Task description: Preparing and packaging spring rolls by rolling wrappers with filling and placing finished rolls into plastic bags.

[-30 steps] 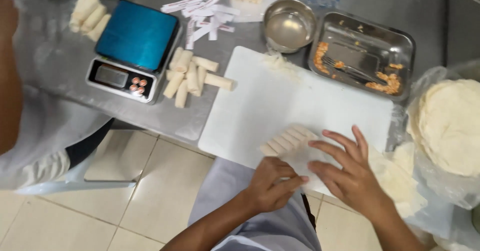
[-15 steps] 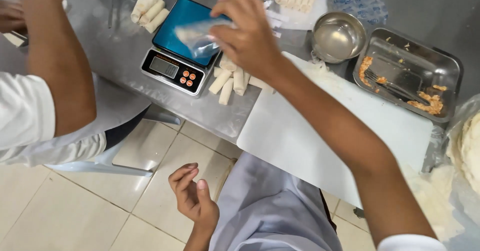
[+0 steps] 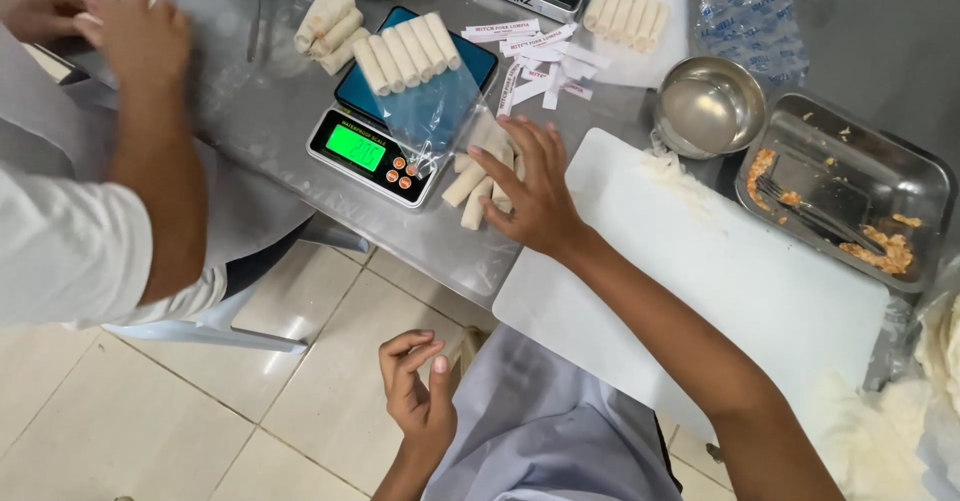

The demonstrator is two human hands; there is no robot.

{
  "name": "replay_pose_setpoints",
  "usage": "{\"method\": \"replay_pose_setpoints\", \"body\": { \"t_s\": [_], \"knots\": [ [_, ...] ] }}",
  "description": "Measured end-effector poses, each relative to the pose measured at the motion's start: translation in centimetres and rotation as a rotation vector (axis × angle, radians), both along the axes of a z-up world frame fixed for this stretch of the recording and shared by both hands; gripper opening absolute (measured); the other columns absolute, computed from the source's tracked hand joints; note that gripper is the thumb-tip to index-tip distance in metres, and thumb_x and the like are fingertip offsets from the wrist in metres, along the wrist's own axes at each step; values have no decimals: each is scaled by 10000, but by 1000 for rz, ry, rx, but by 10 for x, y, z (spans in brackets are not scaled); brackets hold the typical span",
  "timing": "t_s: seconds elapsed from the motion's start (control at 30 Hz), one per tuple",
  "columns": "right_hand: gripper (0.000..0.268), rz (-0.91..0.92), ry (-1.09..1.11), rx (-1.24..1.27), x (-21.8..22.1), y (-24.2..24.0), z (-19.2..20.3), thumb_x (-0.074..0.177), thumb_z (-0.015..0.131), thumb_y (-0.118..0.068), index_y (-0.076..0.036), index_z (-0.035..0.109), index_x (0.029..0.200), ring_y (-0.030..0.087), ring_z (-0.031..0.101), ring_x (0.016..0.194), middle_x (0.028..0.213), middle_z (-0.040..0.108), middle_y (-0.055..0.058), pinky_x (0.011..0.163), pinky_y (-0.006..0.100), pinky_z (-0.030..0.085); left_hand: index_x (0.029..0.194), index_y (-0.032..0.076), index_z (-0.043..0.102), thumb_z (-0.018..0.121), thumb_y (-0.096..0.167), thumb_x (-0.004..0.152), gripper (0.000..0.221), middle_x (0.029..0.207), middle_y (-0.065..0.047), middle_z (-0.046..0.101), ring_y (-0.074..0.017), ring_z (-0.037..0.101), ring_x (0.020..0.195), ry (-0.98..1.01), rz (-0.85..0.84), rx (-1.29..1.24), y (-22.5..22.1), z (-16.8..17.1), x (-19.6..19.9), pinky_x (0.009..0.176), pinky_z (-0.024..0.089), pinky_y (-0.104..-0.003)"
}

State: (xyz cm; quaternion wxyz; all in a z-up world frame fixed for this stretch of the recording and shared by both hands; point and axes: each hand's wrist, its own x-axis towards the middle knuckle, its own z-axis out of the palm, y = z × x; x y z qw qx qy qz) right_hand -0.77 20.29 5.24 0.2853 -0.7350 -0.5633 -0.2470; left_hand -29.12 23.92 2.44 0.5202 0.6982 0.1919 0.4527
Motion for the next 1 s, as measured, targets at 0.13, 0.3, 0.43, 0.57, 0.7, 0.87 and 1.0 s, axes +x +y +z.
{"method": "replay_pose_setpoints", "body": {
  "t_s": [0.13,0.3,0.43,0.57,0.7,0.87,1.0],
  "knots": [
    [490,-42,27,-5,3,-6,2,969,698,-249,-179,562,1435,446,466,1396,1501,420,223,1151,697,296,1106,65,677,574,139,1028,149,1146,-125,563,-251,614,1110,-25,-6,-18,-1,2,9,996,538,-387],
    [467,-53,14,-13,4,0,1,1010,667,-272,-189,537,1451,442,448,1418,1510,415,239,1173,695,268,1115,69,675,574,135,1032,147,1137,-127,562,-255,613,1105,-20,-22,-24,-9,2,9,988,539,-387],
    [709,-83,41,-90,7,11,-7,908,806,-242,-238,447,1520,421,385,1473,1568,335,211,1172,729,294,1104,63,679,568,128,1028,149,1129,-124,571,-255,618,1103,-8,-18,-37,-10,-1,6,1004,546,-401],
    [970,-176,59,-276,9,34,3,789,965,-354,-281,389,1566,411,262,1529,1619,230,207,1186,737,260,1103,56,677,562,111,1026,149,1137,-119,564,-247,611,1119,-7,-3,-41,-6,-1,6,1023,550,-389],
    [515,-151,51,-204,16,64,17,795,823,-7,-214,709,1252,489,230,1504,1608,270,224,1143,812,185,1090,52,668,574,132,1035,135,1098,-132,588,-249,618,1095,-23,5,-8,-6,0,8,999,549,-372],
    [163,-61,-97,183,21,64,95,967,770,5,-150,721,949,323,539,1282,1262,619,72,1153,645,285,1100,55,665,561,126,1050,135,1123,-116,576,-249,635,1096,35,37,-43,-10,-6,5,995,566,-392],
    [124,53,-82,163,8,2,164,1005,669,3,-115,655,1042,214,618,812,935,651,6,849,363,477,1096,55,665,564,89,1037,122,1137,-118,577,-248,642,1090,24,1,-59,-14,-13,11,1005,570,-386]
  ]
}}
